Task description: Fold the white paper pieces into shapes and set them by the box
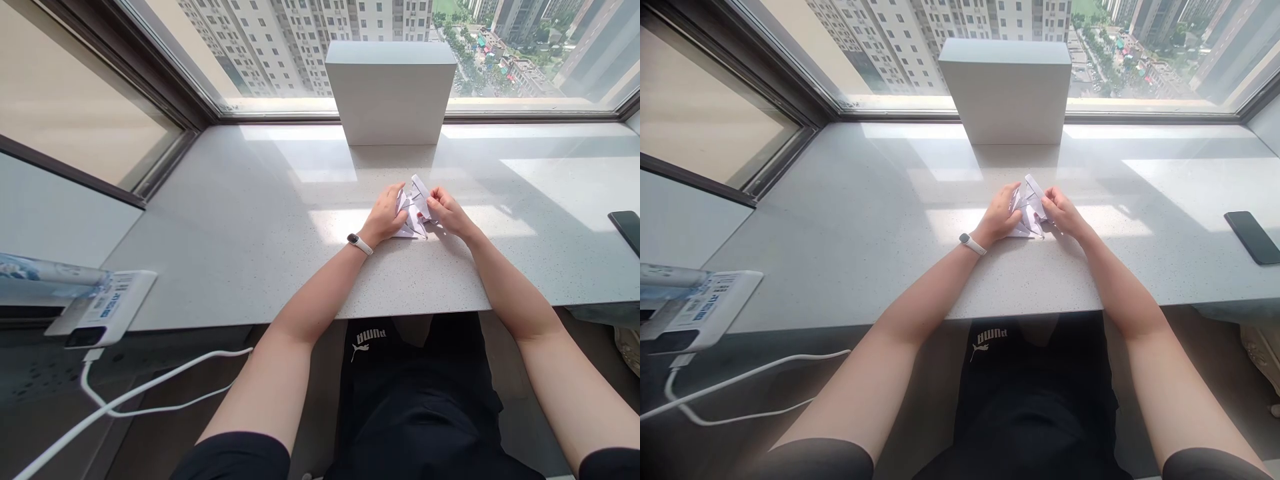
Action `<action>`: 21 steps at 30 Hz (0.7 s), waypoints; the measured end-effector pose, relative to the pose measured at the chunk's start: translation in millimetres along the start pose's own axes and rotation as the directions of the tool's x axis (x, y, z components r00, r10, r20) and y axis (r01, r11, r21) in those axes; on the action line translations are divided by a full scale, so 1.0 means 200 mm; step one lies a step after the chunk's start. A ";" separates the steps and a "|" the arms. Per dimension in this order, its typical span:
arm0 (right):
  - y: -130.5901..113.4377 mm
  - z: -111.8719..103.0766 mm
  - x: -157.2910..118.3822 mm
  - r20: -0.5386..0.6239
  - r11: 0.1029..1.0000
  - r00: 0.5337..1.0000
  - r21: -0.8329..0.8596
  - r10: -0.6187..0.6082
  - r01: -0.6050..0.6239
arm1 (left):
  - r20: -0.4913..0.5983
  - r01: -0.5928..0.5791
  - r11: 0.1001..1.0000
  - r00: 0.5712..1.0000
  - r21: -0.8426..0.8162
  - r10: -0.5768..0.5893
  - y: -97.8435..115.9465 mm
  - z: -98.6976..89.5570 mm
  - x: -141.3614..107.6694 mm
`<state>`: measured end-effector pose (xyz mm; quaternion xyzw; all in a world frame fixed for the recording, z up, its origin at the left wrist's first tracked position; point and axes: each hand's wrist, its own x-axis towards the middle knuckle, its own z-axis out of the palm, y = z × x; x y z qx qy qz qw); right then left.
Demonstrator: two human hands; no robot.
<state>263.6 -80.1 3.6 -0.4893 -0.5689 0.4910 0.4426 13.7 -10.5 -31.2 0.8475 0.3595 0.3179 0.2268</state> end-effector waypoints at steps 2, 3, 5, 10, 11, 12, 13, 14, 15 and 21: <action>-0.01 0.01 -0.01 0.043 0.999 0.998 0.017 0.034 -0.035 | -0.033 0.012 1.000 0.999 -0.003 -0.012 0.01 0.00 0.00; -0.02 0.02 -0.02 0.060 0.998 0.997 0.025 0.048 -0.049 | -0.042 0.009 1.000 0.999 -0.003 -0.009 0.01 0.00 0.00; -0.03 0.01 -0.02 0.061 0.998 0.997 0.042 0.051 -0.054 | -0.043 -0.006 1.000 0.999 -0.005 0.006 0.04 0.00 0.00; -0.05 -0.05 0.01 -0.174 0.995 0.983 0.061 -0.063 0.075 | 0.073 -0.067 0.997 0.995 0.022 0.065 0.13 -0.03 -0.01; -0.05 -0.06 0.02 -0.211 0.995 0.974 0.052 -0.076 0.089 | 0.116 -0.093 0.995 0.989 0.035 0.089 0.15 -0.04 -0.01; -0.05 -0.06 0.02 -0.234 0.995 0.969 0.039 -0.083 0.094 | 0.152 -0.117 0.992 0.982 0.045 0.109 0.16 -0.05 -0.02; -0.05 -0.06 0.02 -0.240 0.996 0.967 0.022 -0.082 0.090 | 0.176 -0.134 0.990 0.977 0.051 0.123 0.17 -0.06 -0.02; -0.06 -0.05 0.01 -0.233 0.997 0.969 -0.001 -0.079 0.081 | 0.188 -0.141 0.989 0.974 0.053 0.128 0.18 -0.07 -0.02; -0.06 -0.04 0.01 -0.212 0.997 0.974 -0.033 -0.077 0.072 | 0.188 -0.137 0.989 0.974 0.051 0.125 0.17 -0.08 -0.03; -0.06 -0.04 -0.02 -0.192 0.913 0.947 -0.367 -0.259 0.175 | 0.052 0.036 0.999 0.998 -0.008 -0.036 0.04 -0.12 -0.01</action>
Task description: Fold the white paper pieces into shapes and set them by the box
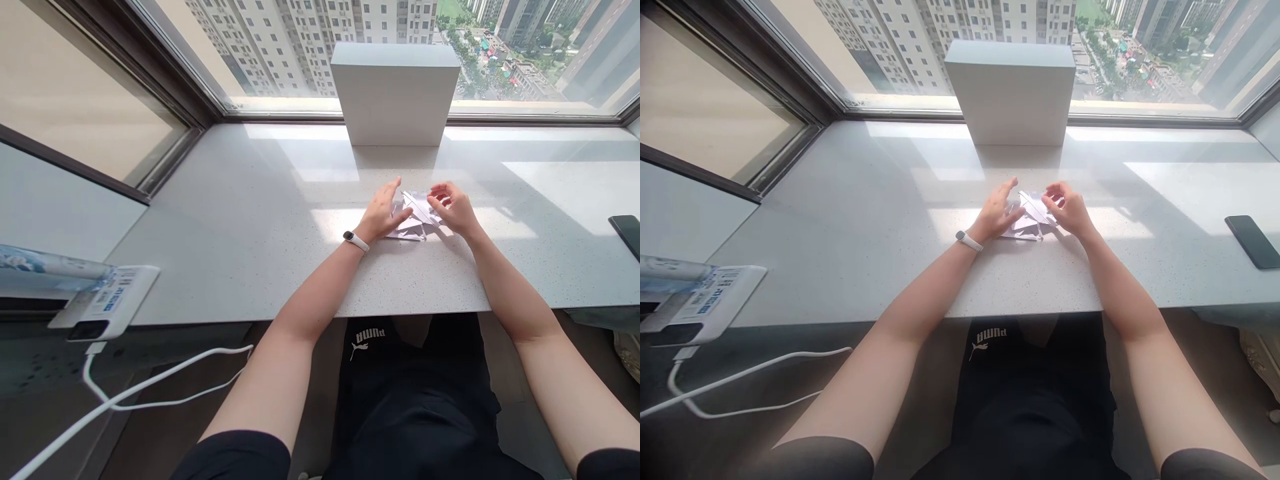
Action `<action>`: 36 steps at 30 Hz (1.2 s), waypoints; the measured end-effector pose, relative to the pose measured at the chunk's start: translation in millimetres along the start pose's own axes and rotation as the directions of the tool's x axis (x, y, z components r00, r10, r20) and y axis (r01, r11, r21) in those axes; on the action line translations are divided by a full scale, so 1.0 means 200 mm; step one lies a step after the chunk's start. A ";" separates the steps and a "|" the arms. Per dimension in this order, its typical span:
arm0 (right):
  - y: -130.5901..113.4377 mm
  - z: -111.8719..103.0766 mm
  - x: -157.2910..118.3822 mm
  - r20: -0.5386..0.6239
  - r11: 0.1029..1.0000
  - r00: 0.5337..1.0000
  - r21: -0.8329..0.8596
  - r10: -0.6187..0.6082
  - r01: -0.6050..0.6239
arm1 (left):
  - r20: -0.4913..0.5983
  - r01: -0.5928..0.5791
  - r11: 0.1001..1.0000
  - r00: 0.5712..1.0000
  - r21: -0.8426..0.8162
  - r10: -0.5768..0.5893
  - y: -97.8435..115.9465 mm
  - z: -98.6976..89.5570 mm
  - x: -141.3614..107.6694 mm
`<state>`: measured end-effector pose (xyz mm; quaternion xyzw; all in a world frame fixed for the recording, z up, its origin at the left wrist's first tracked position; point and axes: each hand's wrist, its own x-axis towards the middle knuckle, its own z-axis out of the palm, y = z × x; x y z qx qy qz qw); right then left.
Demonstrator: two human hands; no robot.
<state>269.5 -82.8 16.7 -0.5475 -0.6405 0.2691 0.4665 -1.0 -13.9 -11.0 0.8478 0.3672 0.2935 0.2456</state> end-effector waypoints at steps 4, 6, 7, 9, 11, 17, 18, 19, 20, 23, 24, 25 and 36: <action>0.11 -0.04 0.04 -0.228 0.998 0.974 -0.057 -0.018 0.005 | -0.213 0.118 0.993 0.970 0.010 -0.113 -0.01 0.00 0.00; 0.20 -0.04 0.07 -0.306 0.999 0.952 -0.035 0.018 -0.030 | -0.187 0.018 0.996 0.982 0.090 -0.001 0.04 0.02 -0.01; 0.25 -0.04 0.09 -0.334 0.998 0.941 -0.022 0.047 -0.057 | -0.115 -0.069 0.989 0.990 0.131 0.084 0.09 0.03 -0.02; 0.33 -0.04 0.12 -0.376 0.993 0.920 0.004 0.113 -0.121 | 0.065 -0.220 0.958 0.975 0.182 0.211 0.18 0.08 -0.03; 0.38 -0.03 0.14 -0.413 0.988 0.898 0.025 0.152 -0.155 | 0.191 -0.288 0.935 0.949 0.205 0.251 0.26 0.14 -0.02; 0.41 -0.03 0.17 -0.418 0.991 0.900 0.002 0.121 -0.133 | 0.239 -0.240 0.934 0.955 0.266 0.178 0.33 0.32 0.10; 0.40 -0.03 0.16 -0.413 0.991 0.903 -0.002 0.120 -0.133 | 0.236 -0.210 0.938 0.961 0.275 0.146 0.31 0.33 0.13; 0.40 -0.03 0.16 -0.411 0.991 0.903 0.000 0.124 -0.136 | 0.229 -0.176 0.944 0.967 0.279 0.112 0.29 0.33 0.15; 0.39 -0.03 0.16 -0.412 0.990 0.902 0.008 0.131 -0.140 | 0.211 -0.139 0.951 0.974 0.276 0.081 0.26 0.32 0.17; 0.38 -0.03 0.15 -0.412 0.989 0.899 0.047 0.148 -0.142 | 0.112 -0.004 0.968 0.993 0.251 -0.025 0.10 0.20 0.18; 0.38 -0.03 0.15 -0.409 0.989 0.900 0.055 0.150 -0.139 | 0.066 0.049 0.965 0.996 0.259 -0.068 0.03 0.14 0.18; 0.37 -0.02 0.14 -0.405 0.989 0.902 0.058 0.149 -0.137 | 0.009 0.107 0.957 0.994 0.271 -0.113 -0.04 0.07 0.16; 0.36 -0.02 0.15 -0.377 0.986 0.911 0.047 0.168 -0.163 | -0.396 0.690 0.674 0.715 0.266 -0.576 -0.42 -0.70 -0.21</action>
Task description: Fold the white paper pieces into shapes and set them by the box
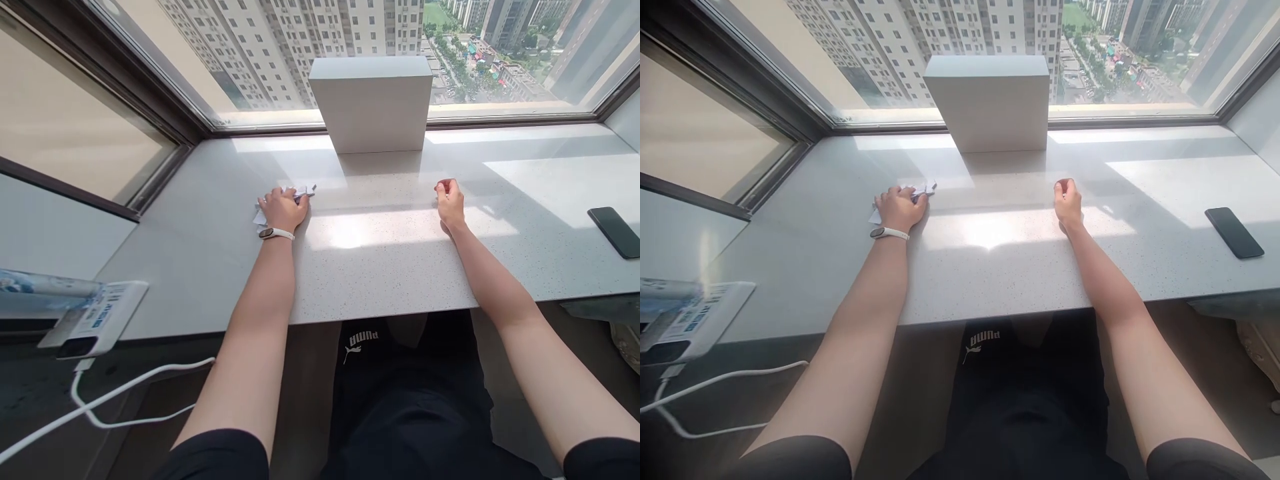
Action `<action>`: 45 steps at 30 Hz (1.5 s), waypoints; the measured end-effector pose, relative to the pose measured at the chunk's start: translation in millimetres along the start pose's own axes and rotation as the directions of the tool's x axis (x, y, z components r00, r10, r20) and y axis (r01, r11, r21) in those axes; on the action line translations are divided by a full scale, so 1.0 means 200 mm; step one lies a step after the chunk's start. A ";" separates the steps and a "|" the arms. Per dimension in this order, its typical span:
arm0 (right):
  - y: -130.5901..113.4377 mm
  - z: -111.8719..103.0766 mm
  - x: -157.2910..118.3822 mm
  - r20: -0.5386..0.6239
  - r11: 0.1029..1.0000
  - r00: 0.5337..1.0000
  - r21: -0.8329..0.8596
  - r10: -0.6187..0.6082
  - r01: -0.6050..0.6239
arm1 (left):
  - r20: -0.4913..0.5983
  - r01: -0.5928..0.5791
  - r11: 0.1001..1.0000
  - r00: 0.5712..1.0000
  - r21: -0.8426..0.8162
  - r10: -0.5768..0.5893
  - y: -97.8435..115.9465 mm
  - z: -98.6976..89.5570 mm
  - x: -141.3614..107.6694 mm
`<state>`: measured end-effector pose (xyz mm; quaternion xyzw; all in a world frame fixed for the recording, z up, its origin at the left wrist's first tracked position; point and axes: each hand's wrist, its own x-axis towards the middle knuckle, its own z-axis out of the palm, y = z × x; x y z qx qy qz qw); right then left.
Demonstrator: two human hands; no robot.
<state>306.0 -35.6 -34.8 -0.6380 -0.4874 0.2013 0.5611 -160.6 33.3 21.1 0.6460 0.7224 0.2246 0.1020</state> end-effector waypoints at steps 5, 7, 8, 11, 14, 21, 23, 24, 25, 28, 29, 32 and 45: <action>-0.01 -0.01 -0.01 0.049 1.000 0.999 -0.023 -0.004 0.005 | 0.017 0.205 0.962 0.977 0.182 -0.212 -0.08 -0.18 -0.03; -0.01 -0.01 -0.01 0.039 1.000 0.999 -0.031 -0.005 0.006 | 0.011 0.228 0.947 0.971 0.226 -0.237 -0.09 -0.20 -0.03; -0.01 -0.01 -0.01 0.036 0.999 0.999 -0.032 -0.005 0.006 | 0.010 0.232 0.944 0.970 0.236 -0.241 -0.10 -0.20 -0.03; 0.00 -0.02 -0.01 0.040 1.000 0.999 -0.023 -0.001 0.002 | -0.003 0.211 0.946 0.976 0.247 -0.217 -0.12 -0.18 -0.02; 0.00 -0.02 -0.01 0.042 1.000 0.999 -0.016 0.003 -0.003 | -0.056 0.181 0.954 0.983 0.240 -0.173 -0.15 -0.16 0.00; -0.04 0.00 -0.02 0.044 0.997 0.999 -0.069 0.027 -0.024 | -0.198 -0.108 0.988 0.977 -0.109 0.085 0.01 -0.07 0.00; -0.05 0.00 -0.03 0.061 0.996 0.998 -0.092 0.008 -0.002 | -0.140 -0.233 0.920 0.970 -0.315 0.197 0.16 0.04 -0.06; -0.06 0.00 -0.03 0.072 0.995 0.997 -0.102 -0.002 0.009 | -0.059 -0.269 0.857 0.961 -0.440 0.271 0.24 0.11 -0.11; -0.06 0.00 -0.03 0.084 0.994 0.996 -0.110 -0.011 0.020 | 0.041 -0.261 0.786 0.939 -0.560 0.340 0.32 0.17 -0.15; -0.08 -0.01 -0.04 0.116 0.990 0.993 -0.133 -0.030 0.045 | 0.267 -0.169 0.677 0.830 -0.716 0.489 0.52 0.34 -0.27; -0.08 -0.01 -0.04 0.123 0.988 0.992 -0.142 -0.036 0.053 | 0.279 -0.169 0.674 0.818 -0.719 0.503 0.56 0.38 -0.29; -0.11 0.02 -0.06 0.135 0.984 0.989 -0.161 -0.058 0.079 | 0.207 -0.145 0.650 0.877 -0.746 0.434 0.63 0.46 -0.29; -0.21 0.32 -0.15 0.262 0.991 0.964 -0.115 -0.032 0.064 | 0.158 -0.355 0.667 0.799 -0.655 0.580 0.73 0.50 -0.30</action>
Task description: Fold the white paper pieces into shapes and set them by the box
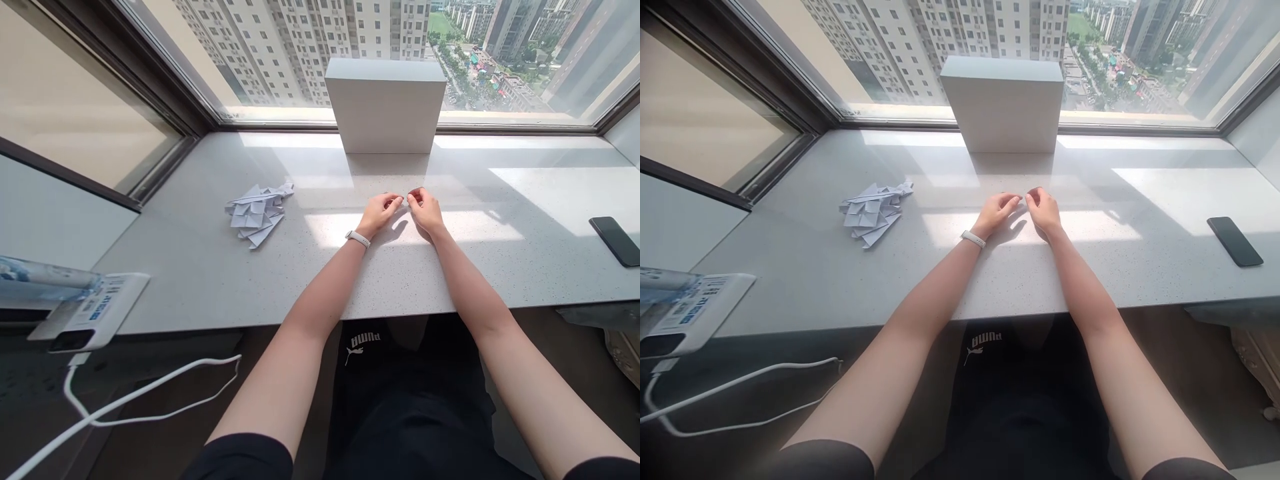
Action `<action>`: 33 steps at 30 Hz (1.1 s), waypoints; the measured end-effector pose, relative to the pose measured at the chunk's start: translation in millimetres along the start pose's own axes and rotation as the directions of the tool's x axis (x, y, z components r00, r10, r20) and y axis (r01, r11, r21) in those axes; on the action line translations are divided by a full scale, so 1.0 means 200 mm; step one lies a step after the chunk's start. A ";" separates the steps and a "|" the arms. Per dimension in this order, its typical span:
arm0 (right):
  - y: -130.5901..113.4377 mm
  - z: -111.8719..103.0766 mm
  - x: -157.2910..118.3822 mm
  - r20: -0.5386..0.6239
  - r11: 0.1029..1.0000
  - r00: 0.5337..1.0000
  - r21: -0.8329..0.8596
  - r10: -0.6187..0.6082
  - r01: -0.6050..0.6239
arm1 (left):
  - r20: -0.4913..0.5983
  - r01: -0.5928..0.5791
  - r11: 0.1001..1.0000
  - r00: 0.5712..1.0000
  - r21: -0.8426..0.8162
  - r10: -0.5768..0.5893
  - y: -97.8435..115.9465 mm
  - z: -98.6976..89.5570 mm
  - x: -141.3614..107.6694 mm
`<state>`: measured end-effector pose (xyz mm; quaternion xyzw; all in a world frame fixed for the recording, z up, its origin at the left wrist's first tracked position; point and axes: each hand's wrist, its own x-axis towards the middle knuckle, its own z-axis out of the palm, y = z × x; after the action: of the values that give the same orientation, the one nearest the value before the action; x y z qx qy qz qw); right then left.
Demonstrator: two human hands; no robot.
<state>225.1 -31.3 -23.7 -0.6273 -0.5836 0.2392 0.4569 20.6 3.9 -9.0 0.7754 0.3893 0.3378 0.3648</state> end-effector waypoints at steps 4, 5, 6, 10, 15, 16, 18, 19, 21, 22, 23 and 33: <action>0.02 -0.04 -0.02 0.039 0.998 0.998 0.046 -0.045 0.043 | -0.004 0.019 1.000 1.000 -0.016 -0.019 0.01 -0.03 -0.03; 0.03 -0.05 -0.03 0.044 0.998 0.998 0.052 -0.045 0.042 | -0.007 0.023 0.999 1.000 -0.032 -0.023 0.01 -0.04 -0.03; 0.03 -0.05 -0.03 0.047 0.998 0.998 0.052 -0.041 0.038 | -0.008 0.026 0.999 1.000 -0.048 -0.027 0.01 -0.04 -0.03; 0.01 -0.04 -0.04 0.072 0.999 0.997 0.009 -0.041 0.041 | -0.009 0.035 0.999 0.999 -0.038 -0.036 0.02 -0.03 -0.03; -0.02 -0.04 -0.05 0.101 0.998 0.993 -0.036 -0.055 0.059 | -0.012 0.043 0.999 0.999 0.007 -0.043 0.03 -0.02 -0.03; -0.03 -0.05 -0.05 0.099 0.998 0.994 -0.037 -0.051 0.055 | -0.009 0.042 0.999 0.999 0.008 -0.042 0.03 -0.02 -0.03; -0.03 -0.05 -0.05 0.094 0.998 0.995 -0.038 -0.043 0.047 | -0.005 0.041 0.999 0.999 0.015 -0.041 0.03 -0.02 -0.03; -0.03 -0.05 -0.05 0.093 0.998 0.995 -0.037 -0.040 0.043 | -0.001 0.042 0.999 0.999 0.021 -0.042 0.04 -0.02 -0.03; -0.03 -0.05 -0.05 0.090 0.999 0.995 -0.034 -0.032 0.035 | 0.003 0.048 0.998 0.999 0.030 -0.048 0.04 -0.02 -0.03; -0.03 -0.05 -0.05 0.089 0.999 0.996 -0.032 -0.029 0.032 | 0.003 0.052 0.998 0.999 0.034 -0.052 0.04 -0.02 -0.03; -0.03 -0.05 -0.05 0.088 0.999 0.996 -0.031 -0.025 0.028 | 0.003 0.055 0.998 0.998 0.038 -0.055 0.05 -0.02 -0.03; -0.04 -0.05 -0.05 0.087 0.999 0.996 -0.031 -0.012 0.014 | 0.006 0.058 0.998 0.998 0.023 -0.058 0.04 -0.02 -0.03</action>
<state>227.8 -45.0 -15.2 -0.6196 -0.6105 0.2540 0.4229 17.5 -4.3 -2.5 0.7690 0.4143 0.3202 0.3667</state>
